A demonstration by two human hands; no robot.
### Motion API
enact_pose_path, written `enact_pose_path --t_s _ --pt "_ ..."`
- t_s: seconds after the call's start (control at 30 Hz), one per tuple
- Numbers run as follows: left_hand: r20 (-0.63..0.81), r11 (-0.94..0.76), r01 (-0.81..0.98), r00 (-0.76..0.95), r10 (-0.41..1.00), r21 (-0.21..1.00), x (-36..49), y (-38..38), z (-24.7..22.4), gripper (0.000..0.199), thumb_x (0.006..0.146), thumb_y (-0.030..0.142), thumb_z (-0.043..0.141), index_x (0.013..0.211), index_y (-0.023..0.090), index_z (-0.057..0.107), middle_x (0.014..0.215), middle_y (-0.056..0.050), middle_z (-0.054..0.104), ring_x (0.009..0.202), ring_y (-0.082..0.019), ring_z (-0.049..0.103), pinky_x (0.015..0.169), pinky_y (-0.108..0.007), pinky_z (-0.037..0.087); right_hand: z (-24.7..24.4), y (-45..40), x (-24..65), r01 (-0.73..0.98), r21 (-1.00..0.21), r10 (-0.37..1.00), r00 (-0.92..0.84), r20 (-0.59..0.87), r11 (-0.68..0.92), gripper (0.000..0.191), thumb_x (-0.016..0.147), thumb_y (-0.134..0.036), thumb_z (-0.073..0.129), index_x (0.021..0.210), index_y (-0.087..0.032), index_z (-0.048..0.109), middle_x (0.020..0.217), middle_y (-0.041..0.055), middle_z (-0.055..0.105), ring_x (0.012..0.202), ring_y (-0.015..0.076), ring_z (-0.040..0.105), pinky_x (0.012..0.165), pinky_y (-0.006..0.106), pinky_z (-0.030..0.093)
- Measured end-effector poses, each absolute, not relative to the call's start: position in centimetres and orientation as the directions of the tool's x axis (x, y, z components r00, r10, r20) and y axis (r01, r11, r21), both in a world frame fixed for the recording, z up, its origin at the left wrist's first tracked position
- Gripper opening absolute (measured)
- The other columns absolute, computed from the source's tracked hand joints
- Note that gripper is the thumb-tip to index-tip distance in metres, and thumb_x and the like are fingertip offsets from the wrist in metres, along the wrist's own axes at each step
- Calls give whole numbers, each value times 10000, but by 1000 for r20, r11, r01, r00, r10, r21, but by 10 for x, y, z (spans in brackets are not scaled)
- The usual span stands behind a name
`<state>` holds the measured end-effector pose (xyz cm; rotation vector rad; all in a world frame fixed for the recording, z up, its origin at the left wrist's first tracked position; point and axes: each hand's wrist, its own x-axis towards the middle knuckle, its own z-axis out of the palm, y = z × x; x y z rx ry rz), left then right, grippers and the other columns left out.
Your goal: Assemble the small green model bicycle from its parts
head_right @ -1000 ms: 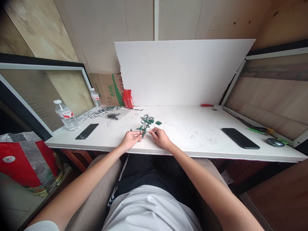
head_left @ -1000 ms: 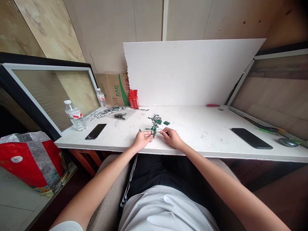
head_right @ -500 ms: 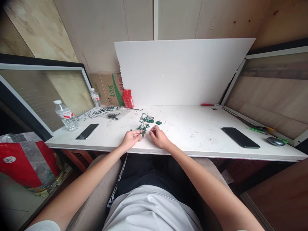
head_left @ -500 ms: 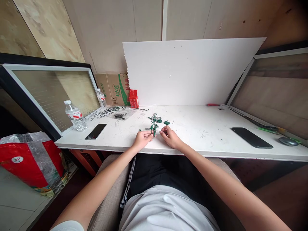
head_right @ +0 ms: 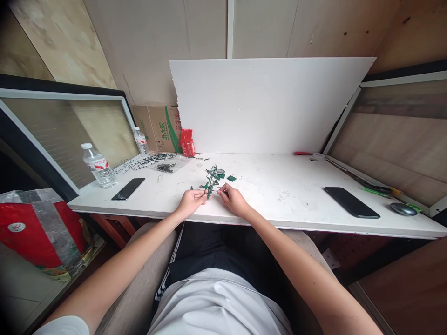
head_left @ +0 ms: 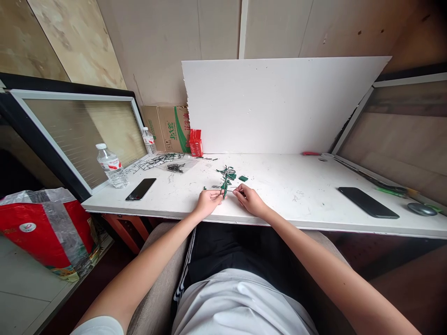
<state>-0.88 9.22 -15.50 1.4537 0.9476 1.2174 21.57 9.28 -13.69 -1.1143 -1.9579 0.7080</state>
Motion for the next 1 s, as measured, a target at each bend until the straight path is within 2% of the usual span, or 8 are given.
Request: enact_pose_path --t_s 0.23,0.67,0.8,1.0 --pt "193 -192 -27 211 958 981 -11 92 -154 512 743 408 896 1125 84 791 1093 -202 799 1017 -313 773 838 -411 637 -136 92 217 418 -799 891 -331 310 433 386 1016 -616 494 933 -240 518 562 -49 538 517 163 471 576 295 386" --pt "224 -224 -26 222 949 974 -10 92 -156 497 760 443 885 1109 102 793 1101 -190 800 1059 -332 770 860 -432 640 -135 91 217 391 -831 904 -325 277 396 411 1009 -648 497 905 -250 495 533 -53 543 483 165 485 564 297 408" --pt "221 -215 -50 219 950 975 -10 93 -158 505 732 447 905 1076 93 798 1097 -203 798 1058 -337 771 907 -460 633 -135 91 215 379 -847 914 -306 266 373 445 1008 -676 464 888 -249 502 522 -51 514 476 169 479 563 308 418" --pt "205 -200 -48 214 955 979 -10 92 -156 528 734 443 903 1115 95 794 1102 -192 800 1041 -321 773 886 -433 633 -136 92 213 451 -789 904 -296 309 417 424 1021 -645 444 893 -244 494 609 -28 554 552 174 489 581 304 394"
